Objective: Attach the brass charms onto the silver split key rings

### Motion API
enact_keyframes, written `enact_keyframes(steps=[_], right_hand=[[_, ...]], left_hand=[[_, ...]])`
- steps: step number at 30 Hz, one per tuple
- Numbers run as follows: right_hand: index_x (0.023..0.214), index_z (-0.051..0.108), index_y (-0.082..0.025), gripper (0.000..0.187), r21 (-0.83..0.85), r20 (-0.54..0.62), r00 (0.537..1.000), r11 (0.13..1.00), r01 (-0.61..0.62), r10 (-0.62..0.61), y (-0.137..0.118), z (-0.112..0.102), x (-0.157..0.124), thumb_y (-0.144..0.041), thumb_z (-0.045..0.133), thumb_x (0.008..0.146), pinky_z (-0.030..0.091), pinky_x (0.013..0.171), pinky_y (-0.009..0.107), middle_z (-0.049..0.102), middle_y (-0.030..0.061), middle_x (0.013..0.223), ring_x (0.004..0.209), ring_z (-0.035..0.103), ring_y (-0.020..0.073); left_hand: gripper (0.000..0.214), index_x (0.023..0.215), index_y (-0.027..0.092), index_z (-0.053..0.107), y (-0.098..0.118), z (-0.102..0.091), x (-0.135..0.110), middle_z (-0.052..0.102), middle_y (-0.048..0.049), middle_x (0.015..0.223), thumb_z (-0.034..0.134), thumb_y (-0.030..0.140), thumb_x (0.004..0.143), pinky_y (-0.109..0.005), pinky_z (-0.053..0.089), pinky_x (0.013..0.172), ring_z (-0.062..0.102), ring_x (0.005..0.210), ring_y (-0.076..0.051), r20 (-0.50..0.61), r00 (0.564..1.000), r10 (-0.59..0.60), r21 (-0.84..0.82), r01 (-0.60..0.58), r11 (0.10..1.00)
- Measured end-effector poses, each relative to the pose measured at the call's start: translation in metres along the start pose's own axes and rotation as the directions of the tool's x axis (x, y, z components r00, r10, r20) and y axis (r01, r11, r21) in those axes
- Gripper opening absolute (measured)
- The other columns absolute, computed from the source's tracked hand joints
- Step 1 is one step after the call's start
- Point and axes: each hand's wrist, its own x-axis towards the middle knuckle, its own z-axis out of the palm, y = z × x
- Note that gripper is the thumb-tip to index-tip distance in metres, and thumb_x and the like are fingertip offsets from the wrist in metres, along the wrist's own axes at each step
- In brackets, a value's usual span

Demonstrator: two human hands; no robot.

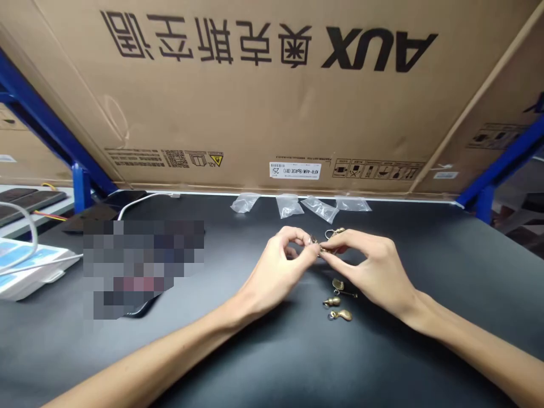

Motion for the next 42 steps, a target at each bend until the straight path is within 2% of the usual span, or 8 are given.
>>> enact_keyframes(steps=[9, 18, 23, 25, 28, 32, 39, 42], right_hand=[[0.091, 0.072, -0.020, 0.007, -0.097, 0.006, 0.994, 0.989, 0.108, -0.108, 0.005, -0.004, 0.005, -0.017, 0.067, 0.087, 0.055, 0.076, 0.029, 0.075, 0.0016, 0.089, 0.083, 0.070, 0.0171], [0.092, 0.072, -0.022, 0.008, -0.025, 0.086, 0.990, 0.993, 0.118, -0.116, 0.010, -0.006, 0.005, -0.018, 0.068, 0.087, 0.055, 0.083, 0.031, 0.076, 0.0007, 0.094, 0.089, 0.070, 0.0176], [0.092, 0.073, -0.024, 0.007, 0.043, 0.144, 0.989, 0.999, 0.010, -0.016, 0.007, -0.022, 0.011, -0.025, 0.068, 0.087, 0.055, 0.079, 0.031, 0.075, 0.0001, 0.091, 0.083, 0.069, 0.0174], [0.092, 0.073, -0.024, 0.008, 0.053, 0.178, 0.984, 0.999, 0.008, -0.017, 0.008, -0.029, 0.015, -0.026, 0.067, 0.087, 0.054, 0.079, 0.032, 0.074, 0.0005, 0.091, 0.083, 0.068, 0.0179], [0.094, 0.072, -0.024, 0.010, 0.023, 0.189, 0.982, 1.000, 0.019, -0.023, 0.009, -0.035, 0.020, -0.027, 0.065, 0.087, 0.053, 0.081, 0.034, 0.074, 0.0018, 0.097, 0.087, 0.067, 0.0192], [0.089, 0.072, -0.021, 0.014, -0.020, 0.201, 0.980, 1.000, 0.008, -0.004, 0.010, -0.036, 0.020, -0.028, 0.060, 0.091, 0.052, 0.078, 0.032, 0.074, 0.0027, 0.091, 0.083, 0.067, 0.0185], [0.088, 0.073, -0.020, 0.019, -0.060, 0.421, 0.906, 0.996, 0.062, -0.031, 0.008, -0.030, 0.013, -0.028, 0.056, 0.093, 0.046, 0.061, 0.026, 0.071, 0.0002, 0.073, 0.060, 0.059, 0.0128], [0.102, 0.072, -0.021, 0.019, -0.080, 0.374, 0.927, 0.996, 0.050, -0.017, 0.008, -0.023, 0.010, -0.030, 0.058, 0.093, 0.047, 0.062, 0.026, 0.073, 0.0015, 0.082, 0.065, 0.062, 0.0137]], left_hand=[[0.012, 0.086, 0.019, 0.061, 0.000, -0.004, 0.001, 0.065, 0.0009, 0.073, 0.057, 0.029, 0.090, -0.024, 0.046, 0.061, 0.059, 0.064, -0.013, -0.039, 0.998, 0.044, 0.090, -0.040, 0.995], [0.014, 0.083, 0.015, 0.061, 0.007, -0.008, 0.006, 0.062, 0.0001, 0.070, 0.064, 0.028, 0.083, -0.020, 0.038, 0.051, 0.048, 0.054, -0.008, 0.270, 0.950, -0.157, -0.117, 0.195, 0.974], [0.026, 0.106, 0.021, 0.063, 0.005, -0.014, 0.007, 0.068, -0.0002, 0.076, 0.043, 0.035, 0.097, -0.025, 0.046, 0.059, 0.057, 0.059, -0.013, 0.175, 0.985, -0.004, 0.214, -0.034, 0.976], [0.029, 0.109, 0.022, 0.064, -0.003, -0.020, 0.011, 0.069, -0.0011, 0.078, 0.038, 0.031, 0.099, -0.029, 0.048, 0.068, 0.060, 0.066, -0.016, 0.079, 0.986, 0.144, 0.499, -0.164, 0.851], [0.027, 0.111, 0.020, 0.066, -0.017, -0.032, 0.019, 0.069, -0.0067, 0.098, 0.044, 0.025, 0.097, -0.033, 0.049, 0.079, 0.062, 0.090, -0.021, 0.089, 0.955, 0.284, 0.764, -0.248, 0.596], [0.024, 0.098, 0.016, 0.069, -0.025, -0.043, 0.027, 0.066, -0.0128, 0.103, 0.048, 0.028, 0.096, -0.034, 0.048, 0.077, 0.059, 0.096, -0.026, 0.248, 0.953, 0.171, 0.857, -0.299, 0.419], [0.026, 0.073, 0.016, 0.060, -0.018, -0.041, 0.025, 0.059, -0.0077, 0.073, 0.042, 0.005, 0.088, -0.030, 0.040, 0.062, 0.054, 0.068, -0.020, 0.328, 0.938, 0.109, 0.850, -0.344, 0.400], [0.018, 0.081, 0.016, 0.061, -0.017, -0.032, 0.022, 0.062, -0.0057, 0.077, 0.046, 0.013, 0.089, -0.029, 0.043, 0.064, 0.055, 0.067, -0.017, 0.276, 0.950, 0.143, 0.783, -0.309, 0.540]])
